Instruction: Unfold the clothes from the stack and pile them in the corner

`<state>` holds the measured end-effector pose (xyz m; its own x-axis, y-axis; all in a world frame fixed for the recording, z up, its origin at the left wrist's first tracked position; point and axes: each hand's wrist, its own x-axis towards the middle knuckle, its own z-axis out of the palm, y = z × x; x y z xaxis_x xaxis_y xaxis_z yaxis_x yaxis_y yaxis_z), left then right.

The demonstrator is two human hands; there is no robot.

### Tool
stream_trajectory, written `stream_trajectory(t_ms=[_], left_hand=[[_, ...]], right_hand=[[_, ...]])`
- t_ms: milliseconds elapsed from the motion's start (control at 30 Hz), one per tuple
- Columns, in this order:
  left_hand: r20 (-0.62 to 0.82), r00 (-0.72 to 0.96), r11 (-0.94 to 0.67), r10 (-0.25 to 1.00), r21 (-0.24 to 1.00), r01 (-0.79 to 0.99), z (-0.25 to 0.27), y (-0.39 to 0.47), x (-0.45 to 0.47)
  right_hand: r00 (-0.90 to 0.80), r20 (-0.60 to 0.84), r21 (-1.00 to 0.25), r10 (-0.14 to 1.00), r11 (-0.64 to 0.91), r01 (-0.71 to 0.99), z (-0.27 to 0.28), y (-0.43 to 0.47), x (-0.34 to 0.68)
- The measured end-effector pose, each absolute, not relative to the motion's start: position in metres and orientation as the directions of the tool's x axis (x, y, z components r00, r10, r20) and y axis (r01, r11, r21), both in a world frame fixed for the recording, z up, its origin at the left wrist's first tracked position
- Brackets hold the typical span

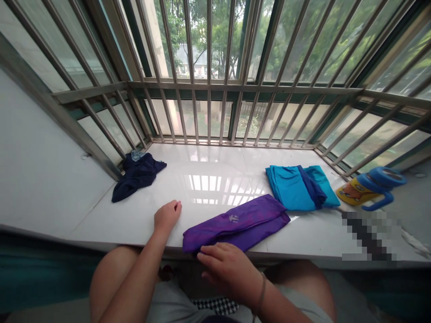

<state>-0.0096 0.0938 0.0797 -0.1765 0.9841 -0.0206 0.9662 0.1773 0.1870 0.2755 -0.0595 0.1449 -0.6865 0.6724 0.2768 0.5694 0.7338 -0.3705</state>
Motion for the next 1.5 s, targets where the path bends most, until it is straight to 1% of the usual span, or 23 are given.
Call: stream_trajectory(t_ms=[67,133,200,267,333,433,533,567,633,700,733,800,833,900,967,1033,1133,1200,1267,1333,1400,1467,1500], left_hand=[[-0.020,-0.171,0.172,0.985,0.190,0.967,0.080,0.094,-0.010],[-0.021,-0.167,0.168,0.986,0.197,0.966,0.079,0.094,-0.009],[-0.019,-0.167,0.167,0.986,0.205,0.964,0.080,0.094,-0.009],[-0.015,-0.169,0.168,0.986,0.217,0.962,0.080,0.094,-0.009],[-0.007,-0.170,0.167,0.985,0.233,0.958,0.081,0.093,-0.009],[0.017,-0.161,0.150,0.987,0.272,0.950,0.082,0.090,-0.010],[0.046,-0.140,0.119,0.989,0.318,0.941,0.082,0.076,-0.005],[0.056,-0.128,0.100,0.990,0.354,0.930,0.082,0.068,0.001],[0.090,-0.077,0.025,0.993,0.473,0.881,0.083,0.047,0.020],[0.146,0.034,-0.116,0.989,0.604,0.789,0.085,0.022,0.047],[0.181,0.109,-0.201,0.978,0.645,0.737,0.086,0.009,0.062],[0.241,0.239,-0.340,0.941,0.668,0.662,0.089,-0.014,0.091],[0.266,0.275,-0.382,0.924,0.668,0.639,0.091,-0.022,0.103],[0.296,0.278,-0.406,0.914,0.682,0.608,0.095,-0.033,0.122],[0.281,0.255,-0.378,0.925,0.740,0.557,0.104,-0.037,0.131],[0.187,0.310,-0.323,0.932,0.815,0.481,0.120,-0.038,0.130],[0.022,0.472,-0.235,0.881,0.887,0.397,0.157,-0.041,0.118],[0.024,0.519,-0.223,0.854,0.920,0.324,0.185,-0.049,0.109],[0.102,0.513,-0.245,0.852,0.945,0.219,0.212,-0.059,0.099],[0.190,0.482,-0.273,0.856,0.956,0.108,0.237,-0.071,0.091],[0.259,0.397,-0.289,0.881,0.957,0.018,0.258,-0.082,0.083],[0.316,0.264,-0.324,0.911,0.946,-0.012,0.276,-0.093,0.077],[0.347,0.185,-0.356,0.919,0.935,0.013,0.283,-0.098,0.074]], right_hand=[[-0.648,0.267,-0.412,0.713,0.692,0.592,0.139,-0.063,0.275],[-0.560,0.242,-0.421,0.792,0.606,0.675,0.132,-0.054,0.290],[-0.463,0.187,-0.399,0.867,0.497,0.770,0.124,-0.041,0.315],[-0.400,0.129,-0.371,0.907,0.418,0.829,0.113,-0.031,0.340],[-0.376,0.106,-0.372,0.921,0.387,0.844,0.101,-0.025,0.360],[-0.364,0.144,-0.397,0.920,0.391,0.830,0.089,-0.022,0.375],[-0.368,0.179,-0.381,0.912,0.409,0.829,0.087,-0.020,0.376],[-0.368,0.176,-0.376,0.913,0.408,0.832,0.088,-0.019,0.375],[-0.357,0.155,-0.372,0.921,0.390,0.842,0.091,-0.016,0.372],[-0.330,0.144,-0.384,0.933,0.360,0.850,0.094,-0.015,0.368],[-0.317,0.156,-0.395,0.935,0.354,0.848,0.096,-0.015,0.366],[-0.299,0.217,-0.422,0.929,0.366,0.829,0.104,-0.019,0.358],[-0.297,0.252,-0.440,0.921,0.382,0.812,0.110,-0.022,0.353],[-0.306,0.289,-0.493,0.907,0.415,0.765,0.128,-0.035,0.341],[-0.337,0.270,-0.575,0.902,0.432,0.695,0.152,-0.053,0.331],[-0.380,0.262,-0.640,0.887,0.454,0.620,0.177,-0.074,0.326],[-0.397,0.324,-0.648,0.859,0.507,0.568,0.204,-0.102,0.328],[-0.379,0.328,-0.652,0.865,0.498,0.572,0.212,-0.110,0.333],[-0.348,0.262,-0.691,0.900,0.426,0.583,0.216,-0.109,0.337],[-0.328,0.152,-0.743,0.932,0.327,0.584,0.218,-0.103,0.340],[-0.338,0.079,-0.779,0.938,0.270,0.566,0.222,-0.096,0.342],[-0.334,0.073,-0.798,0.940,0.256,0.546,0.227,-0.094,0.346],[-0.294,0.115,-0.803,0.949,0.263,0.535,0.229,-0.094,0.350]])
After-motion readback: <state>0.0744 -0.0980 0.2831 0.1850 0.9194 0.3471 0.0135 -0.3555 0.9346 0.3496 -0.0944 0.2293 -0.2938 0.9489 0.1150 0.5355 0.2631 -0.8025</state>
